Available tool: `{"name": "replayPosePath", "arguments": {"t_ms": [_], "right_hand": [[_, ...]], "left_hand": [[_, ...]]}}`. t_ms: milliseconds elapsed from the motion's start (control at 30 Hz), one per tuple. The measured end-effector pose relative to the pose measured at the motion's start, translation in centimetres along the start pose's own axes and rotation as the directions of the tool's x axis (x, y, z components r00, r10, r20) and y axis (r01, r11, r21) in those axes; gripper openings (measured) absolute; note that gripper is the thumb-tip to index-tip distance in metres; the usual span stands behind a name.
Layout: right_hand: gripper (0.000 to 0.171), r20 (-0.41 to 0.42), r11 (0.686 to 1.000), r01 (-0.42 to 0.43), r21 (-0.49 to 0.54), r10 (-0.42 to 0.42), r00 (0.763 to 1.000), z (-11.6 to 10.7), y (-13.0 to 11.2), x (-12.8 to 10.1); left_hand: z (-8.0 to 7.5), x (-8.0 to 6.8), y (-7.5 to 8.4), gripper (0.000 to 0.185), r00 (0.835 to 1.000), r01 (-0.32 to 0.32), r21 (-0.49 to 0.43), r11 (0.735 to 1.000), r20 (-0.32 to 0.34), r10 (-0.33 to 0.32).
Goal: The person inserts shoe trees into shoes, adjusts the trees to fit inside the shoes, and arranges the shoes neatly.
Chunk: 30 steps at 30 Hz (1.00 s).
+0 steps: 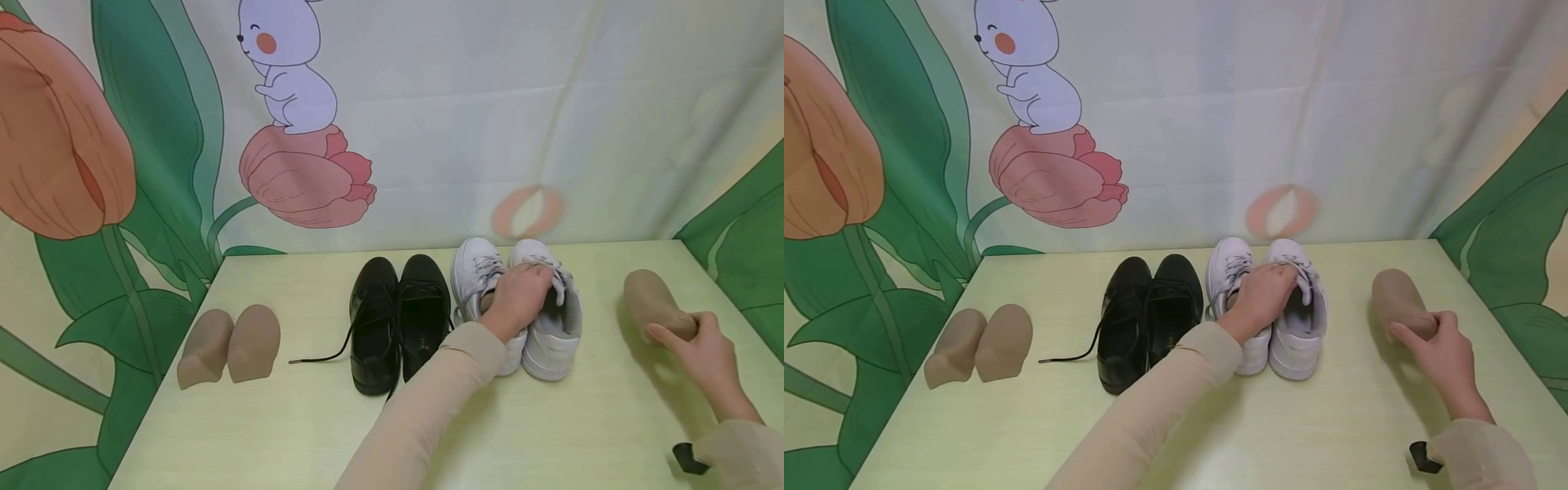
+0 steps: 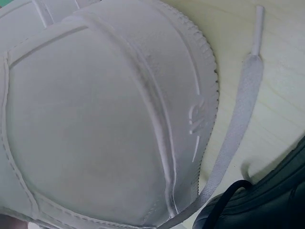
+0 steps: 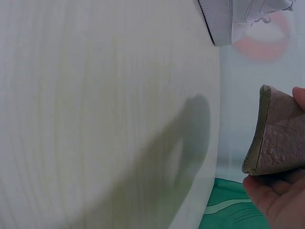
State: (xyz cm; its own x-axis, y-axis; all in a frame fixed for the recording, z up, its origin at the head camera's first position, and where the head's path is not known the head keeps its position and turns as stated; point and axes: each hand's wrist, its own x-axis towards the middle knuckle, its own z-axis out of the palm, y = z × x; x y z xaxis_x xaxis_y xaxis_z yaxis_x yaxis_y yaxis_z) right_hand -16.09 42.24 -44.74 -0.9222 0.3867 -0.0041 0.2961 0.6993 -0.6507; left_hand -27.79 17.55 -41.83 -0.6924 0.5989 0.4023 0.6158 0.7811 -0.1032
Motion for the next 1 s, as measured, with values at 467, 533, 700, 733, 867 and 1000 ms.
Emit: {"name": "replayPosePath", "arguments": {"t_ms": [467,533,700,733,867,1000], "right_hand": [[0.072,-0.017,0.998,0.033,-0.047,-0.033,0.999,-0.4,-1.1,-0.5],[0.072,-0.012,0.998,0.042,-0.055,-0.043,0.999,-0.6,-1.3,-0.6],[0.071,0.007,0.995,0.071,-0.07,-0.071,0.997,-1.1,-2.0,-1.0],[0.071,0.01,0.994,0.078,-0.072,-0.078,0.997,-1.2,-2.2,-1.0],[0.068,0.012,0.991,0.108,-0.076,-0.107,0.994,-1.5,-3.0,-1.3],[0.066,0.015,0.988,0.134,-0.077,-0.134,0.991,-1.8,-3.8,-1.5]], "left_hand": [[-0.8,1.1,0.0,0.014,0.977,0.089,-0.083,0.993,0.199,-0.071],[-0.9,1.2,-0.1,0.015,0.977,0.086,-0.074,0.994,0.203,-0.069],[-1.1,1.4,-0.4,0.015,0.978,0.079,-0.074,0.994,0.201,-0.063],[-1.2,1.5,-0.4,0.014,0.976,0.083,-0.085,0.993,0.207,-0.064],[-1.3,1.7,-0.6,0.014,0.97,0.102,-0.131,0.986,0.235,-0.069],[-1.4,1.8,-0.8,0.014,0.964,0.129,-0.182,0.975,0.252,-0.08]]}}
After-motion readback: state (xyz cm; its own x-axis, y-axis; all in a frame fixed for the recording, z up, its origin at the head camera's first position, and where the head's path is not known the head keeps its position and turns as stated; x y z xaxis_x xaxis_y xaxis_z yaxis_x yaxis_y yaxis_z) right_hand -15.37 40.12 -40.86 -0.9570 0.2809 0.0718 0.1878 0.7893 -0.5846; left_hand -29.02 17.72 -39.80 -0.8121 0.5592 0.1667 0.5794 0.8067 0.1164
